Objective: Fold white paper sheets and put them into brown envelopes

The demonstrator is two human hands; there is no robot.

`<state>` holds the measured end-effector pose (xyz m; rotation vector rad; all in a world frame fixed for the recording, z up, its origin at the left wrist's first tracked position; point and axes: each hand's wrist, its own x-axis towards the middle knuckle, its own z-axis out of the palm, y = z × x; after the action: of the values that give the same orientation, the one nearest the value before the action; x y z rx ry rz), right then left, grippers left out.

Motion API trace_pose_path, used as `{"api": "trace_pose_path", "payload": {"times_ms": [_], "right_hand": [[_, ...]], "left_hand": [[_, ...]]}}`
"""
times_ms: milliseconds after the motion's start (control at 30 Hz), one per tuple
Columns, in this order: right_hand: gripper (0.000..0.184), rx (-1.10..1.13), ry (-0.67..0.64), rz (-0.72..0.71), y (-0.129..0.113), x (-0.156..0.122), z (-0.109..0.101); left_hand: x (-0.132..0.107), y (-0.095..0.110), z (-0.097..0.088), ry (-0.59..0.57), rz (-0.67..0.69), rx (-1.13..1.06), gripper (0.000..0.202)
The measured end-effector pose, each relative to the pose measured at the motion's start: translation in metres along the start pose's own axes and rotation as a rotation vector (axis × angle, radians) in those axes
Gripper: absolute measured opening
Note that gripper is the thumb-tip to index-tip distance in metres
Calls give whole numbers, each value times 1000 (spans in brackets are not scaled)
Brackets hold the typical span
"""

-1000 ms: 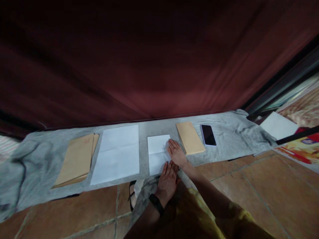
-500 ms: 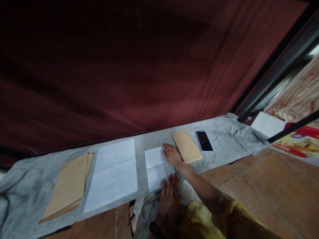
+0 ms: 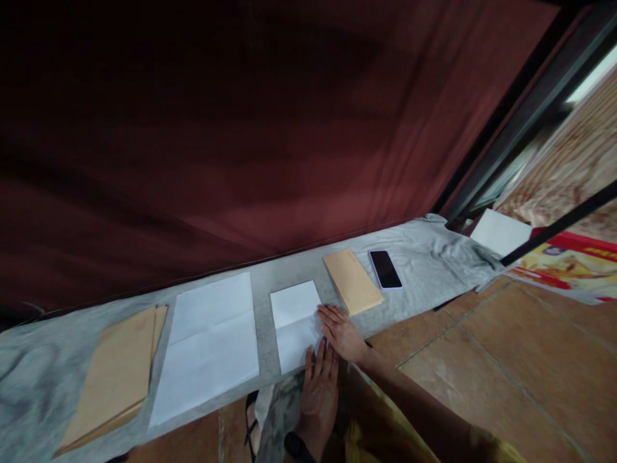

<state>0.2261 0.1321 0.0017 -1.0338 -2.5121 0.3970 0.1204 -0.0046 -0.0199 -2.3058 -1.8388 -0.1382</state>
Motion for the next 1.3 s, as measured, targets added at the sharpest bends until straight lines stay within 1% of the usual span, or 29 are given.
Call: {"api": "trace_pose_path", "payload": {"times_ms": [133,267,500,667,767,867,967,1033,1100,1167,1233,1300], "right_hand": [[43,-35,20,19,2,15,2],[42,-54,30,37,5,32,6],[42,-77,11,27,12,53,8],[42,-50,7,39,9,56,2],[43,-13,37,40,3,44,-4],[42,18,64,4,-2,17,-7],[41,23,40,-42,-6,-14,-9],[41,18,19,-60,-8,-29,-10],[42,15,10,-66,-9,-39,-12],[42,17,10,-66,-10,-44,-14],[43,20,11,-68,-9,-49,-16],[43,22,9,-73,-9,-55,-16]], "left_hand": [[-5,-1,3,14,11,10,71],[-9,-1,4,22,-20,22,73],[-8,-1,-3,-24,-33,18,75],[-8,2,-13,-18,-36,-20,74],[-8,-7,-21,18,-75,-124,65],[0,-30,-27,108,-186,-231,60],[19,-57,-27,142,-216,-302,57],[37,-70,-25,117,-211,-307,56],[53,-75,-21,58,-197,-298,55],[65,-75,-16,0,-198,-281,54],[70,-71,-13,-35,-207,-264,53],[71,-68,-10,-39,-210,-254,52]]}}
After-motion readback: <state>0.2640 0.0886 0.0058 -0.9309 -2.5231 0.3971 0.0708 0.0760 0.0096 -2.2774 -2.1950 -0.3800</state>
